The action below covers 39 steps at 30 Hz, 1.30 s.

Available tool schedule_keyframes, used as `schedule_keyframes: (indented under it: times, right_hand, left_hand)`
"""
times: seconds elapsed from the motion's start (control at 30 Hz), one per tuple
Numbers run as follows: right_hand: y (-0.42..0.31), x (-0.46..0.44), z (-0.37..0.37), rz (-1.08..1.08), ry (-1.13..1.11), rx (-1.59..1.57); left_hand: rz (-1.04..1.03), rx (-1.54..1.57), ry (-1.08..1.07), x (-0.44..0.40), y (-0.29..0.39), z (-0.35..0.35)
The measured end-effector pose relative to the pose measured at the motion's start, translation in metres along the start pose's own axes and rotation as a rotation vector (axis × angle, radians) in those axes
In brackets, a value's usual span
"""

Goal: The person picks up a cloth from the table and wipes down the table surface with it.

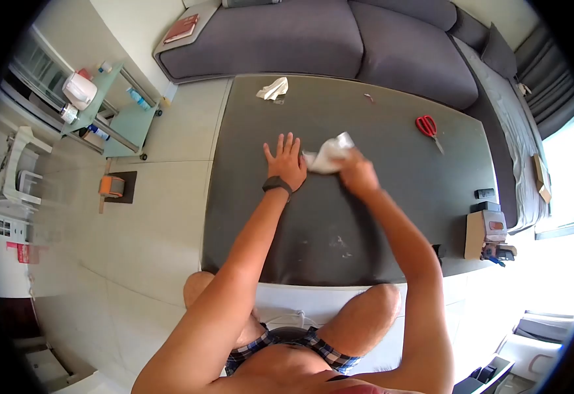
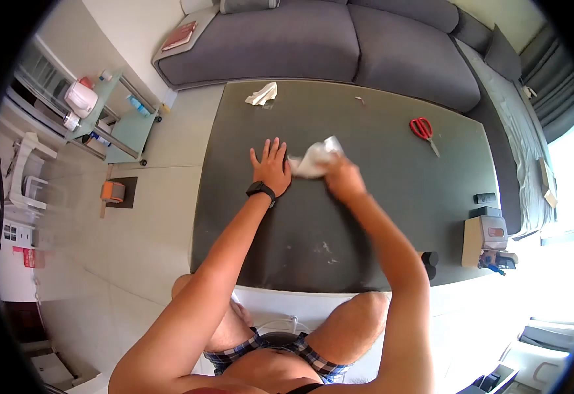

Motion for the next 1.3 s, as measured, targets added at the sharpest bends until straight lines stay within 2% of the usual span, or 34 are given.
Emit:
schedule_keyframes:
  times: [0.03, 0.07, 0.17, 0.23, 0.3, 0.37, 0.4, 0.43, 0.47, 0.5, 0.53, 0.57, 0.63, 0.73, 0.83, 0.97, 1.03, 1.1, 1.17, 1.3]
  right_hand:
    - [-0.046, 0.046, -0.011, 0.206, -0.035, -0.039]
    - [-0.063, 0.07, -0.017, 0.208, -0.23, -0.195]
    - [-0.112, 0.136, -0.008, 0.434, -0.362, -0.33]
    - [-0.118, 0.144, 0.011, 0.554, -0.434, -0.315]
    - [-0.087, 0.136, 0.008, 0.566, -0.462, -0.334]
    - [-0.048, 0.116, 0.008, 0.525, -0.425, -0.306]
    - [-0.032, 0.097, 0.022, 0.399, -0.372, -0.245]
    - [0.006, 0.078, 0.019, 0.279, -0.264, -0.204]
    - [0.034, 0.054, 0.028, 0.066, -0.167, -0.282]
    - [0.061, 0.036, 0.033, 0.132, 0.007, -0.079]
    - [0.078, 0.021, 0.051, -0.043, 0.053, -0.11]
    - [0.098, 0.009, 0.056, 0.006, 0.236, 0.068]
    - [0.122, -0.009, 0.063, -0.243, 0.364, -0.025]
    - [0.111, -0.022, 0.047, -0.326, 0.419, -0.034]
    - [0.074, -0.016, 0.036, -0.205, 0.407, -0.048]
    - [-0.008, 0.035, 0.007, -0.021, 0.151, -0.134]
    - [-0.051, 0.073, -0.008, 0.094, -0.026, -0.207]
    - [-0.092, 0.118, -0.017, 0.269, -0.328, -0.359]
    - [-0.128, 0.146, -0.013, 0.439, -0.354, -0.3]
    - [-0.112, 0.125, -0.001, 0.6, -0.399, -0.3]
  left_hand:
    - [-0.004, 0.002, 0.013, -0.001, 0.001, 0.0]
    - [0.011, -0.003, -0.011, -0.002, 0.001, 0.001]
    - [0.002, 0.002, 0.013, 0.0, 0.004, 0.007]
    - [-0.001, 0.005, 0.02, -0.001, 0.004, 0.006]
    - [-0.003, -0.017, 0.025, 0.0, 0.004, 0.006]
    - [-0.005, -0.015, 0.026, 0.0, 0.005, 0.004]
    - [0.001, 0.001, 0.026, 0.0, 0.005, 0.004]
    - [0.008, 0.014, 0.025, -0.001, 0.004, 0.006]
    - [0.011, 0.013, 0.022, -0.001, 0.004, 0.007]
    - [0.005, 0.021, 0.029, -0.001, 0.004, 0.009]
    - [-0.001, 0.027, 0.037, -0.001, 0.005, 0.012]
    - [0.006, 0.022, 0.033, -0.002, 0.005, 0.015]
    - [0.018, 0.041, -0.024, -0.002, 0.007, 0.015]
    - [0.014, 0.031, -0.026, -0.001, 0.007, 0.013]
    - [0.016, 0.027, -0.018, -0.002, 0.006, 0.013]
    - [0.02, 0.021, -0.024, -0.002, 0.005, 0.01]
    - [0.011, 0.02, -0.01, -0.002, 0.003, 0.003]
    - [-0.001, 0.013, 0.035, -0.001, 0.003, 0.004]
    - [-0.005, 0.01, 0.057, -0.001, 0.003, 0.007]
    - [0.025, 0.006, -0.014, -0.001, 0.004, 0.006]
Point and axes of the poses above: each hand's wrist, its own x-axis away from the middle knuckle, its own z-axis out of the back of the hand, y = z × x, the point moved 6 cm from there along -x, towards the middle knuckle, and after that the axes turned 7 degrees about -z, right-handed, at the moved point
